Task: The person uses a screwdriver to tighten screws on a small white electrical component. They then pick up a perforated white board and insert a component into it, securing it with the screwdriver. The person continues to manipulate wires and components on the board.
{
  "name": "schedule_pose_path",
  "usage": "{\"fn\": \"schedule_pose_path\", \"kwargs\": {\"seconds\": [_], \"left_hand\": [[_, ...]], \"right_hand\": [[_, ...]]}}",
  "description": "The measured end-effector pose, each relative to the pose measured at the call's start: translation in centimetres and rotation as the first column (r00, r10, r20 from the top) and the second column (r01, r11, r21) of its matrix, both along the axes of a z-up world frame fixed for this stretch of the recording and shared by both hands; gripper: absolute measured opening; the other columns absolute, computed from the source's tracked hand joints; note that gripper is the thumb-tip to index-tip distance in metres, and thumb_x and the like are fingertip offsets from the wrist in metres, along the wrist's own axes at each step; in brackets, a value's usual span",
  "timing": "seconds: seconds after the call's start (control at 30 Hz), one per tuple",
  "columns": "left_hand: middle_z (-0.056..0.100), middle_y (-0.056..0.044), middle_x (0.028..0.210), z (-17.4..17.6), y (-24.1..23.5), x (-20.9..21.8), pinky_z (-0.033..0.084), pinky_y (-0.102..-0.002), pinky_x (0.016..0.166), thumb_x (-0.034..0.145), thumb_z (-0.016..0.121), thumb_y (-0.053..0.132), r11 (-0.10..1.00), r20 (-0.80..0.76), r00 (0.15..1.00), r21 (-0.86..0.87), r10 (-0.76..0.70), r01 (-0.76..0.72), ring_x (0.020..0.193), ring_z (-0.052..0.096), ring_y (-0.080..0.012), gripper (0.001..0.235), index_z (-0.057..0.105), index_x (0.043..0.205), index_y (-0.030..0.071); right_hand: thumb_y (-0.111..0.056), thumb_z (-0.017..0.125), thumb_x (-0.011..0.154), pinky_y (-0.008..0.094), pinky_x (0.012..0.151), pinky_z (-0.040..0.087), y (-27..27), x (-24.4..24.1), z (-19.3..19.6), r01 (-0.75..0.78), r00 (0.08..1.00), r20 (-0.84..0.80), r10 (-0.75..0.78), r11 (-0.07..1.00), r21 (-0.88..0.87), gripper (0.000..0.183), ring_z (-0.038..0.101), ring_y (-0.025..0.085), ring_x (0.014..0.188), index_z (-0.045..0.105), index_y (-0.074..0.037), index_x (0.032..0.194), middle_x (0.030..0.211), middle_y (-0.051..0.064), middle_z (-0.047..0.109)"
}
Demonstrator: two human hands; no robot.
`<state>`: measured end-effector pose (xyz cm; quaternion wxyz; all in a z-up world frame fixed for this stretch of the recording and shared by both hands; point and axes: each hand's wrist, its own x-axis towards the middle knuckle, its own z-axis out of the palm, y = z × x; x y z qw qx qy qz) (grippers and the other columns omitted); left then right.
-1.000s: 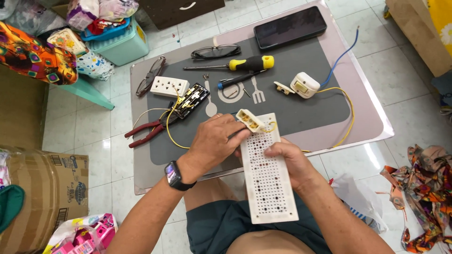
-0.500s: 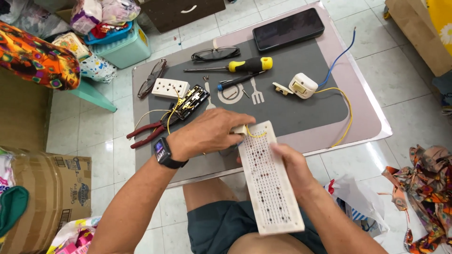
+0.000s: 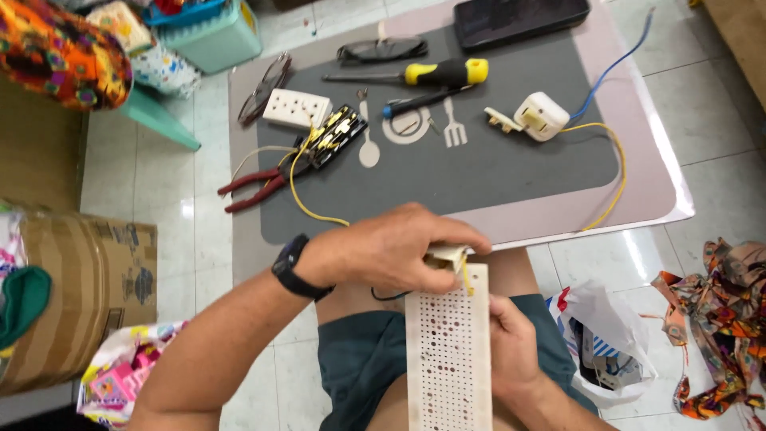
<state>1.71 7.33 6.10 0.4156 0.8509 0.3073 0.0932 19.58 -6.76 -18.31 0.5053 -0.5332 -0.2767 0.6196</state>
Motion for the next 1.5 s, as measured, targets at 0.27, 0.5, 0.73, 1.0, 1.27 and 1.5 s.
{"fn": "schedule_pose_path", "kwargs": {"seconds": [0.27, 0.5, 0.73, 1.0, 1.27, 1.5], "left_hand": [[0.074, -0.006, 0.090, -0.8, 0.9, 0.2, 0.055, -0.039, 0.071, 0.075, 0.065, 0.018, 0.960, -0.014, 0.999, -0.275, 0.045, -0.047, 0.080, 0.069, -0.0239, 0.030, 0.071, 0.105, 0.018], [0.073, -0.012, 0.089, 0.8, 0.9, 0.3, 0.055, -0.041, 0.072, 0.074, 0.059, 0.011, 0.962, -0.142, 0.990, -0.270, 0.008, -0.046, 0.077, 0.070, -0.0272, 0.037, 0.072, 0.109, 0.017], [0.058, -0.027, 0.129, 2.0, 0.8, 0.1, 0.043, -0.058, 0.097, 0.083, 0.044, 0.023, 0.919, -0.113, 0.991, -0.393, -0.065, 0.015, 0.119, 0.055, -0.0481, 0.056, 0.046, 0.139, 0.017], [0.053, -0.038, 0.128, 0.9, -2.8, 1.5, 0.039, -0.065, 0.094, 0.092, 0.037, 0.018, 0.963, -0.173, 0.981, -0.268, -0.089, 0.040, 0.112, 0.053, -0.0576, 0.066, 0.012, 0.153, 0.007], [0.062, -0.005, 0.131, -2.7, -6.2, 1.4, 0.042, -0.038, 0.088, 0.089, 0.060, 0.017, 0.941, 0.238, 0.949, 0.215, 0.207, -0.260, 0.084, 0.061, -0.0231, 0.026, 0.054, 0.112, 0.006], [0.062, -0.020, 0.125, -3.6, -6.7, 0.4, 0.042, -0.042, 0.090, 0.086, 0.064, 0.009, 0.920, 0.348, 0.916, 0.254, 0.201, -0.299, 0.105, 0.065, -0.0305, 0.026, 0.060, 0.111, 0.004]], "right_hand": [[0.000, 0.064, 0.082, 0.030, 0.068, 0.050, -6.6, 3.7, -15.6, -0.161, 0.976, 0.146, 0.161, 0.987, -0.012, 0.014, 0.061, 0.018, 0.077, 0.070, 0.005, 0.093, 0.085, 0.012, 0.070], [-0.005, 0.065, 0.082, 0.029, 0.066, 0.047, -4.5, 3.2, -17.5, -0.238, 0.934, 0.258, 0.245, 0.969, -0.061, 0.012, 0.058, 0.014, 0.075, 0.072, 0.000, 0.089, 0.081, 0.007, 0.068], [-0.011, 0.066, 0.082, 0.028, 0.063, 0.044, 0.3, 2.2, -11.2, -0.294, 0.874, 0.367, 0.318, 0.948, -0.121, 0.011, 0.054, 0.011, 0.074, 0.075, -0.004, 0.086, 0.077, 0.002, 0.065], [-0.017, 0.068, 0.083, 0.026, 0.060, 0.041, 4.3, 3.3, 0.1, -0.315, 0.797, 0.468, 0.381, 0.924, -0.215, 0.013, 0.050, 0.007, 0.073, 0.077, -0.009, 0.082, 0.072, -0.003, 0.062], [-0.016, 0.068, 0.082, 0.031, 0.107, 0.041, 4.8, 3.6, 12.9, -0.465, 0.855, 0.437, 0.278, 0.784, 0.411, 0.053, 0.054, 0.020, 0.127, 0.054, 0.000, 0.131, 0.138, 0.011, 0.057], [-0.009, 0.063, 0.087, 0.029, 0.084, 0.056, 4.8, 2.5, 10.7, -0.277, 0.961, 0.116, 0.252, 0.846, 0.455, 0.031, 0.067, 0.015, 0.097, 0.068, 0.004, 0.115, 0.109, 0.011, 0.073]]}}
